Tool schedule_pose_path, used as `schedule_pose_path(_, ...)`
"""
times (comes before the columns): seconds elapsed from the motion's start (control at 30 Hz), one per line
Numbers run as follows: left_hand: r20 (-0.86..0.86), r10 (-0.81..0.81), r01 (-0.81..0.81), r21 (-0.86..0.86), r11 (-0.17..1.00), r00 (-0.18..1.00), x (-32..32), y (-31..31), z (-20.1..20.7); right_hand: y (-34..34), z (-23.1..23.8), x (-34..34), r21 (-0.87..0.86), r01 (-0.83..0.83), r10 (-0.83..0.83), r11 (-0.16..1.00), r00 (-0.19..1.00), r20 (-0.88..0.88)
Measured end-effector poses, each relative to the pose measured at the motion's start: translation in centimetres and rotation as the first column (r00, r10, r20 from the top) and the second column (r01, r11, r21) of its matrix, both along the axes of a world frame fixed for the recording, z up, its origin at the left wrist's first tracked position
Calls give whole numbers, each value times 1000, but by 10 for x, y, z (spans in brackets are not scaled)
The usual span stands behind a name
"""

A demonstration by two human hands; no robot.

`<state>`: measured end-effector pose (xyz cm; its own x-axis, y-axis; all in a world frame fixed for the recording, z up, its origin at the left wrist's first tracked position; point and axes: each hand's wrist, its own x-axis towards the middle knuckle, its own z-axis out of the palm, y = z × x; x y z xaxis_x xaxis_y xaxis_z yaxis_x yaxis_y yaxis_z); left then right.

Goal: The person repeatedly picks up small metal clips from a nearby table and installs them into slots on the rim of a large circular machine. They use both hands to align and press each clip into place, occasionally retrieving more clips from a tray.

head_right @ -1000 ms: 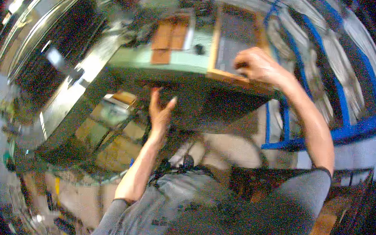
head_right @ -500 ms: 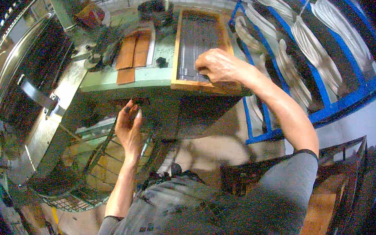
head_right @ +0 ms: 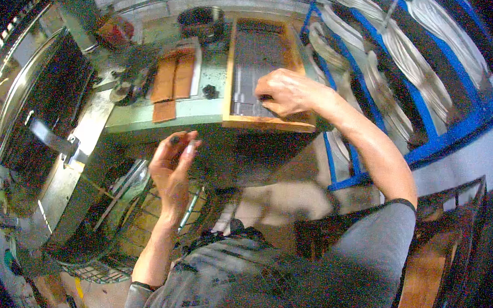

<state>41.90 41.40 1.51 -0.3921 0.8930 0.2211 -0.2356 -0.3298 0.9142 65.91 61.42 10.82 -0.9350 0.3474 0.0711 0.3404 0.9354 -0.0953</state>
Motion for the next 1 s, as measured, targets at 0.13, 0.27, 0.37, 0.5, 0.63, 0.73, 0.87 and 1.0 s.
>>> schedule_pose_path(0.13,-200,26,-26,4,1000,979,7,2,2,-1,4,4,-34,10,-11,999,1000,-28)
schedule_pose_path(0.27,-115,-39,34,-47,998,993,14,3,-1,-3,0,2,-81,145,-149,986,988,-40)
schedule_pose_path(0.37,60,-106,105,17,994,993,22,8,-10,-2,-4,2,-98,161,-173,982,976,-132)
schedule_pose_path(0.5,172,-205,185,124,975,963,33,12,-12,-10,19,-1,-120,198,-229,973,905,-359)
schedule_pose_path(0.63,263,-276,194,299,934,924,44,16,6,-61,50,-25,-27,237,-215,971,822,-527)
schedule_pose_path(0.73,361,-378,207,431,878,852,48,10,19,-128,43,-53,-64,278,-269,959,807,-526)
schedule_pose_path(0.87,441,-441,278,385,880,782,32,-23,3,-181,-5,-110,78,209,-123,975,796,-593)
schedule_pose_path(1.0,595,-268,252,112,961,758,6,-60,-37,-208,-45,-139,-119,194,-226,974,890,-397)
